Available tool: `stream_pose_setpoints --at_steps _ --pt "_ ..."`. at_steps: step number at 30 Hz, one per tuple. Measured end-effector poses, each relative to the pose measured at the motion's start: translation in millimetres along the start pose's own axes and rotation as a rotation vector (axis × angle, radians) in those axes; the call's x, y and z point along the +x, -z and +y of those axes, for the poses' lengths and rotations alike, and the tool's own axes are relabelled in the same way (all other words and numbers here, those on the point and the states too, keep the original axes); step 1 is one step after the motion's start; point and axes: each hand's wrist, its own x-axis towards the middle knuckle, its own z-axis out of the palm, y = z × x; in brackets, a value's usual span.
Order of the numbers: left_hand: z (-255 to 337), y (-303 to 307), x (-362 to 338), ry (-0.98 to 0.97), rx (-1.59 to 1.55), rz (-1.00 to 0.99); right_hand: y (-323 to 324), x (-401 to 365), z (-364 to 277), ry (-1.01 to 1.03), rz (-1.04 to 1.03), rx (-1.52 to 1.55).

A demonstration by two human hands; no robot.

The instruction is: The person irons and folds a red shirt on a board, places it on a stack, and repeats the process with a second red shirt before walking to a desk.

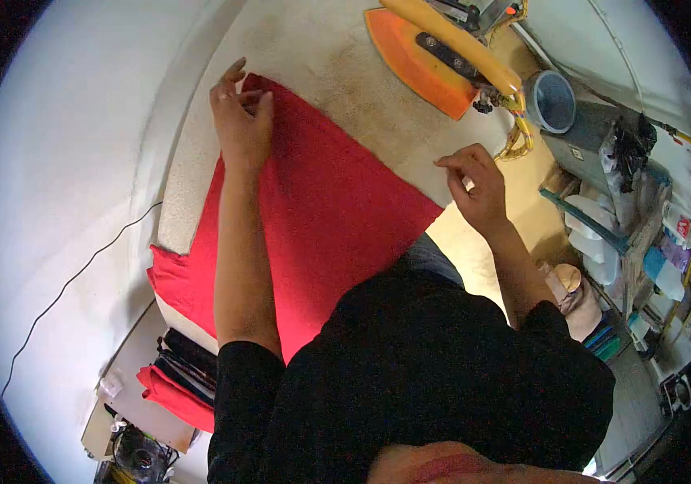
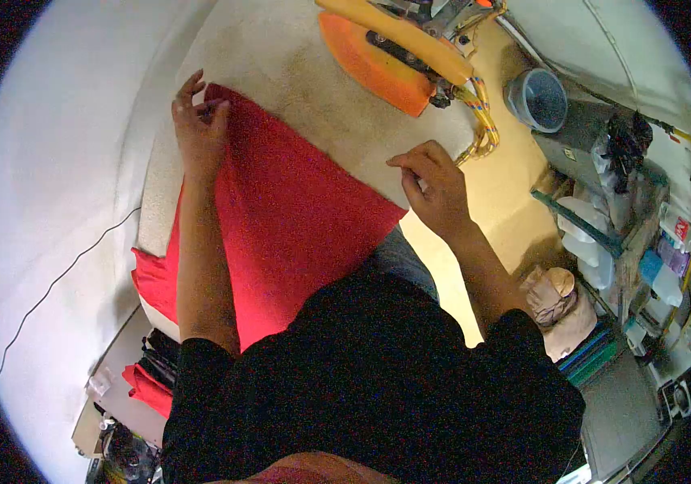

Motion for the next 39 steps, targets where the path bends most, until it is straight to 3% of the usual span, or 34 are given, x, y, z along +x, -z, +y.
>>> stream_pose_setpoints --at_steps 2,3,5,7,9,12,14,15,16,18,20,22,24,25,26,27,28,29,30,31,32,34,39 --pt "9.4 -3.9 -27.6 -0.145 0.133 0.041 10.6 7.6 -14.1 0.107 0.093 -0.005" --pt "6.8 -10.0 -50.2 -0.262 0.296 0.037 20.2 16.8 -16.6 0.303 0.16 -0.12" --pt "7.9 -31.5 -103.9 -0.287 0.153 -0.097 40.6 43.4 -29.7 0.401 0.319 -0.362" --pt "25.1 -50.3 -155.1 -0.235 0.282 -0.238 50.5 85.2 -38.4 0.426 0.303 -0.513" --pt "37.4 -63.2 -179.9 -0.195 0.223 -0.37 50.2 120.1 -32.4 0.379 0.141 -0.554" --pt "42.0 -62.4 -168.1 -0.273 0.188 -0.362 47.0 161.0 2.9 0.389 0.039 -0.615" --pt "38.3 -50.7 -153.1 -0.352 0.106 -0.391 52.6 171.7 -21.4 -0.113 -0.333 -0.118" --pt "34.8 -40.7 -148.5 -0.398 0.071 -0.405 51.2 168.8 -25.9 -0.149 -0.341 -0.016" --pt "27.7 -32.7 -147.5 -0.358 0.087 -0.367 51.4 166.6 -28.7 -0.192 -0.35 0.082" --pt "8.2 -10.9 -150.3 -0.3 -0.354 -0.194 53.0 168.5 -36.5 -0.253 -0.351 -0.098" --pt "-24.8 38.8 -174.5 -0.199 -0.246 -0.057 48.9 162.8 -31.5 -0.145 -0.378 -0.079" --pt "-66.8 97.1 -220.7 0.023 -0.069 0.163 24.4 112.7 -93.1 -0.098 -0.275 -0.327" --pt "-113.5 150.3 -304.1 0.204 0.129 0.416 23.0 95.7 -73.9 0.065 -0.361 -0.279" --pt "-126.0 178.0 -349.6 0.274 0.237 0.532 5.8 62.4 -117.1 -0.138 -0.443 -0.306" --pt "-142.9 200.2 -391.2 0.342 0.278 0.555 -1.8 51.9 -99.1 -0.141 -0.526 -0.105" --pt "-152.0 216.7 -426.8 0.406 0.271 0.606 -22.8 28.8 -123.3 -0.097 -0.497 -0.293" --pt "-165.2 223.2 -460.4 0.471 0.231 0.635 -40.5 24.0 -112.7 0.095 -0.607 -0.255" --pt "-174.8 225.1 -491.0 0.572 0.242 0.603 -76.0 -6.0 -169.0 -0.018 -0.699 -0.222" --pt "-183.6 224.0 -511.4 0.61 0.308 0.558 -103.8 -19.6 -182.5 -0.03 -0.755 -0.2" --pt "-190.5 221.9 -526.4 0.648 0.37 0.507 -137.9 -26.1 -186.7 0.16 -0.806 -0.231" --pt "-193.3 219.2 -529.6 0.656 0.358 0.528 -169.1 -36.9 -206.4 0.129 -0.89 -0.195" --pt "-201.4 216.7 -526.1 0.702 0.125 0.598 -231.4 -63.9 -264.0 0.366 -0.966 -0.303" --pt "-210.9 220.0 -532.1 0.742 0.074 0.728 -369.6 -102.2 -333.0 0.682 -1.017 -0.468"
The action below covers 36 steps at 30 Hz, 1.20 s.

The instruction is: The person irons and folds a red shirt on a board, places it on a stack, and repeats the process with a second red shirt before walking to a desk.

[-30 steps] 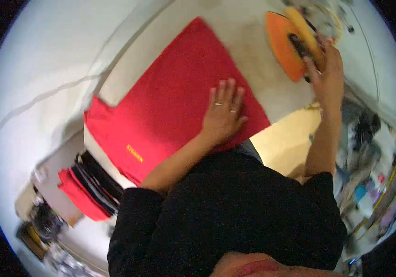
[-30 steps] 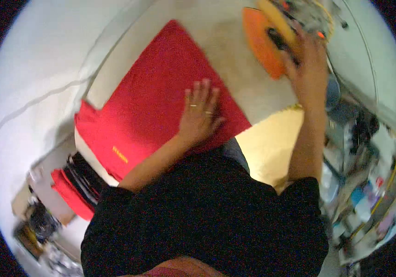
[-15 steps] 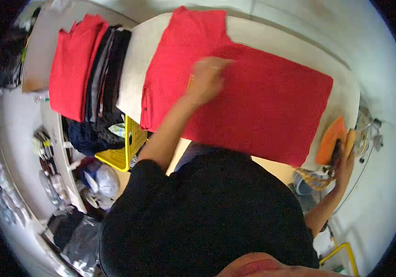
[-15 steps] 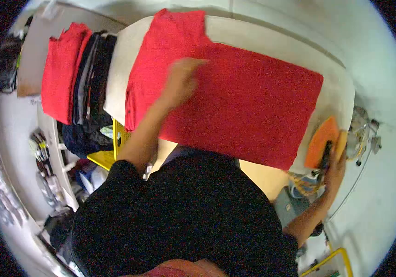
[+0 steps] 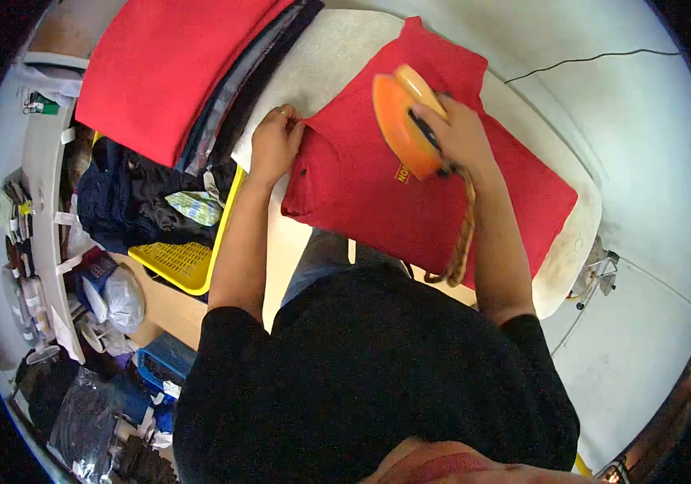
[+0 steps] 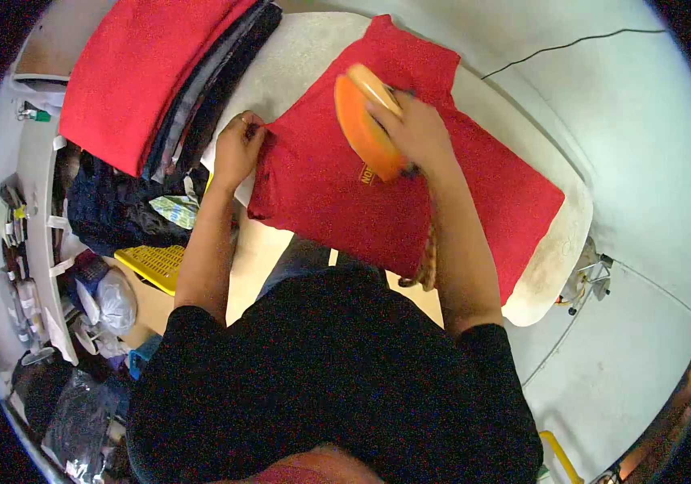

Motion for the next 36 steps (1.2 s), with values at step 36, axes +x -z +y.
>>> stream_pose_setpoints --at_steps 36 --pt "206.2 -202.7 149.3 -0.859 0.474 -0.449 64.2 -164.9 191.7 -0.524 0.383 -0.026"
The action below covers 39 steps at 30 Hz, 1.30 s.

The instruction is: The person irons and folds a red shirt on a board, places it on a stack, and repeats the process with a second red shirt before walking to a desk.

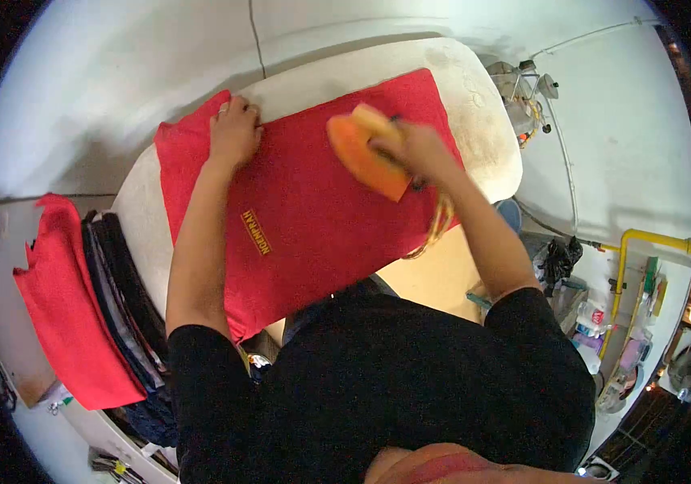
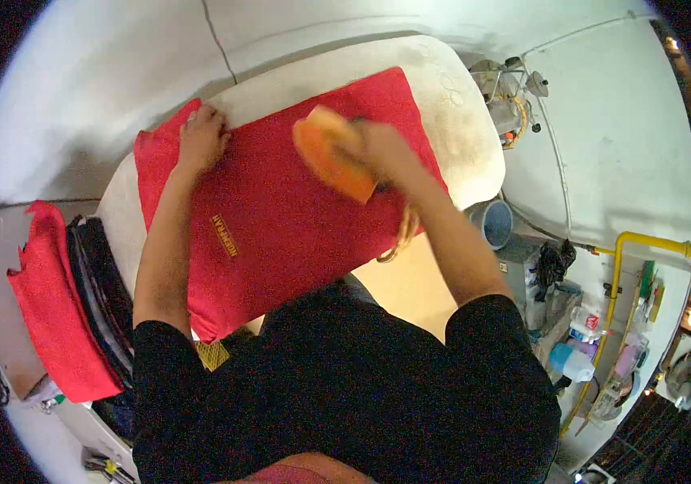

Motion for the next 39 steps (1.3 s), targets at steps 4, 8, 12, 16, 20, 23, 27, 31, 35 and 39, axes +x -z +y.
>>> stream_pose_setpoints --at_steps 4,8,12,16,20,23,27,31,35,39 --pt "-12.3 -4.7 1.9 0.076 -0.065 -0.065 50.1 75.0 122.6 -0.22 0.228 -0.015" --pt "-23.8 -14.0 4.5 0.11 -0.115 -0.078 70.9 83.2 155.8 -0.323 0.252 0.341" --pt "12.6 20.3 24.4 0.122 0.092 -0.267 37.0 36.4 103.5 -0.115 0.021 0.204" --pt "47.5 3.2 67.7 -0.048 0.083 -0.215 -7.9 -72.1 -16.7 0.153 -0.277 0.18" --pt "108.7 -21.4 116.7 -0.111 -0.086 -0.253 -7.3 -119.1 -45.4 0.113 -0.518 0.02" --pt "147.8 -41.2 152.7 -0.121 -0.232 -0.266 -24.8 -130.8 6.9 -0.102 -0.304 0.118" --pt "195.2 -63.5 193.8 -0.171 -0.338 -0.241 20.1 -120.6 119.1 -0.411 0.07 0.087" --pt "243.4 -60.5 217.6 -0.032 -0.389 -0.302 68.1 -129.4 152.5 -0.536 0.132 0.316" --pt "257.1 -73.6 248.6 -0.127 -0.4 -0.351 36.0 -147.0 116.2 -0.375 -0.039 0.229" --pt "248.2 -57.9 263.8 -0.187 -0.592 -0.419 44.9 -102.4 86.1 -0.24 -0.21 0.202"
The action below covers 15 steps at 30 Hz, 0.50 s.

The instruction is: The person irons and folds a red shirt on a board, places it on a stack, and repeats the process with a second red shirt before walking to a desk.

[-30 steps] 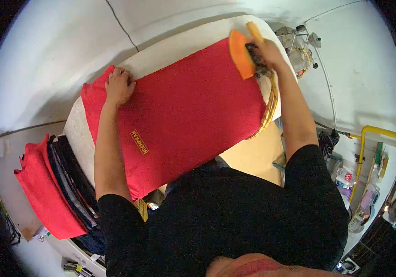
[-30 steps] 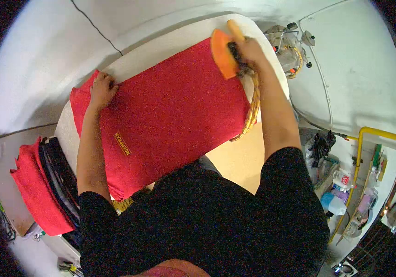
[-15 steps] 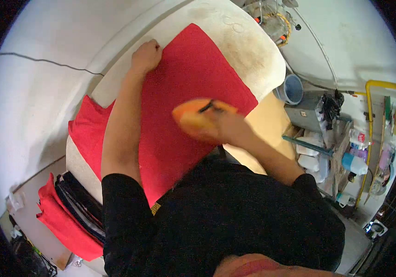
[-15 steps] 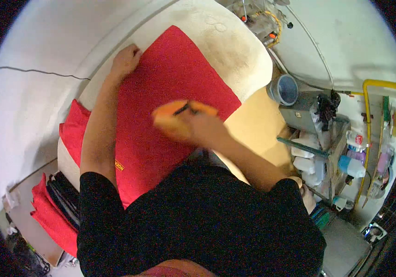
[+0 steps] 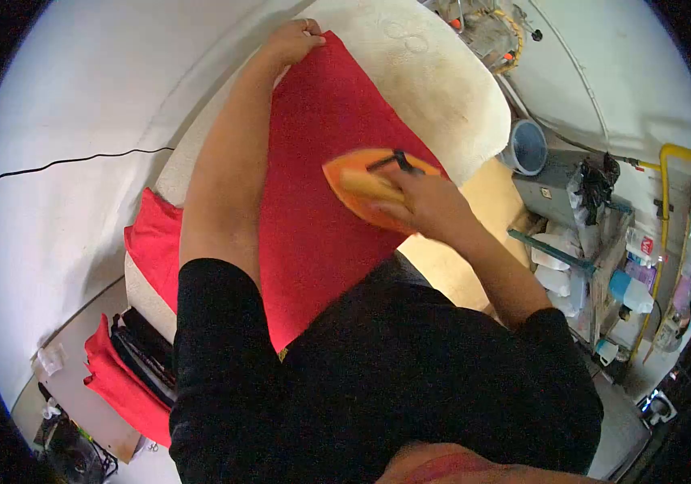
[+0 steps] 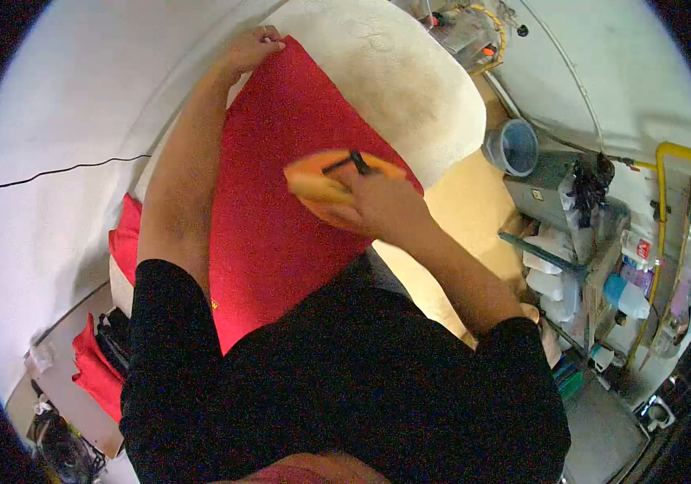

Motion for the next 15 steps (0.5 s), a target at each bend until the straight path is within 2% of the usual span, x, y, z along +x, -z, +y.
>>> stream_pose_setpoints --at_steps 1,2,3,6,7,9,11,13,15 --pt "-0.1 5.9 1.2 0.013 0.006 0.006 -1.1 21.6 4.1 0.064 0.123 -0.008" --pt "-2.9 11.4 6.2 0.0 -0.07 -0.079 1.4 50.4 11.0 0.13 0.246 -0.016" --pt "-6.4 16.7 6.8 -0.011 -0.149 -0.163 14.6 78.1 10.0 0.097 0.252 -0.061" --pt "-4.2 32.0 -20.4 0.013 -0.307 -0.106 60.4 138.3 6.4 0.096 0.34 -0.048" --pt "-9.2 38.7 -36.0 0.026 -0.307 -0.088 67.0 145.6 6.1 0.117 0.332 -0.051" --pt "-33.0 51.7 -74.0 -0.013 -0.039 0.015 79.9 155.3 10.5 0.193 0.306 -0.044" --pt "-83.2 52.3 -126.9 0.009 0.332 0.024 79.7 152.9 16.2 0.215 0.212 -0.075" --pt "-103.3 64.2 -197.4 0.125 0.152 -0.106 75.1 147.0 9.7 0.294 0.14 -0.14" --pt "-124.5 71.5 -248.4 0.164 0.274 -0.168 71.0 157.1 -3.8 0.362 0.074 -0.179"
